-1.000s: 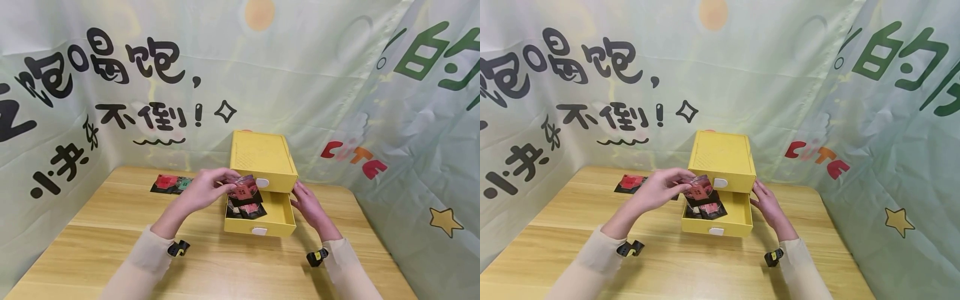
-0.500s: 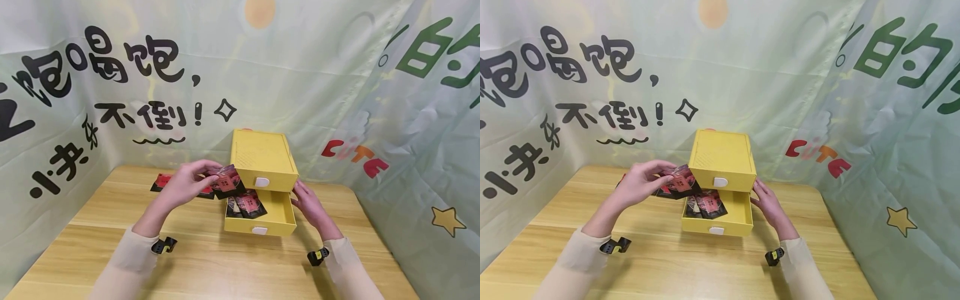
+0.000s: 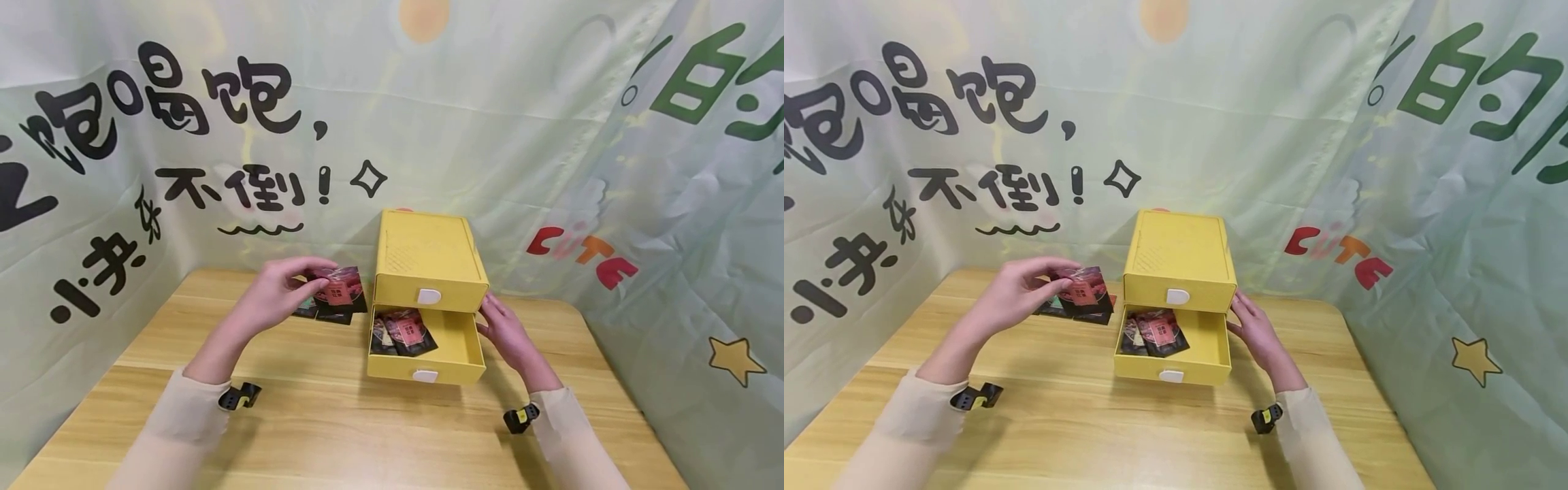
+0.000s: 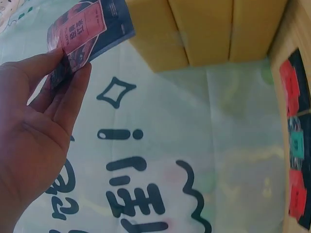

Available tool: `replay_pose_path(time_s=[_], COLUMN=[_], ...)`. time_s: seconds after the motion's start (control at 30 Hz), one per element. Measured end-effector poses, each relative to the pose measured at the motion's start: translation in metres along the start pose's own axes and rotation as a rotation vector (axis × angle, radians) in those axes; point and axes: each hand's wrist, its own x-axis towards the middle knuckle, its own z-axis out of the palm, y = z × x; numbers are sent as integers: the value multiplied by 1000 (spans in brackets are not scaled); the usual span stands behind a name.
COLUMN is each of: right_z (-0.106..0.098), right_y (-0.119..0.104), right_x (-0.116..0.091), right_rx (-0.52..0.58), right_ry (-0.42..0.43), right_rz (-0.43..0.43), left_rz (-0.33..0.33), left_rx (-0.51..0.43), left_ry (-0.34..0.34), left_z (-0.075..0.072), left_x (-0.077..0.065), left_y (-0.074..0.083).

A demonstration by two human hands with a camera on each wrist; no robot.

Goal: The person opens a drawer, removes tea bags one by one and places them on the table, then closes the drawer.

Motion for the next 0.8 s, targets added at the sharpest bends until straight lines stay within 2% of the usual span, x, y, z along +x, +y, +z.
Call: replay_pose_path(time_s=[0.1,0.27,0.37,0.63,0.8], right_z=[0,0,1,0,0], right_y=[0,0,0,0,1], right_x=[-1,-1,-2,-2,-1], right_rx=[0,7,9,12,15], right_ry=[2,1,2,3,-2], right_rz=[-1,-5,-5,-9,-13], left_rz=[27,73,76,0,-52], left_rx=[41,96,118,204,224], left_ry=[1,-7,-26,-74,-114], left_z=[-5,-11,-16,-29,-34], left_x=[-3,-9,-12,-18,-22], left_y=[-8,-35,-48,-69,-84])
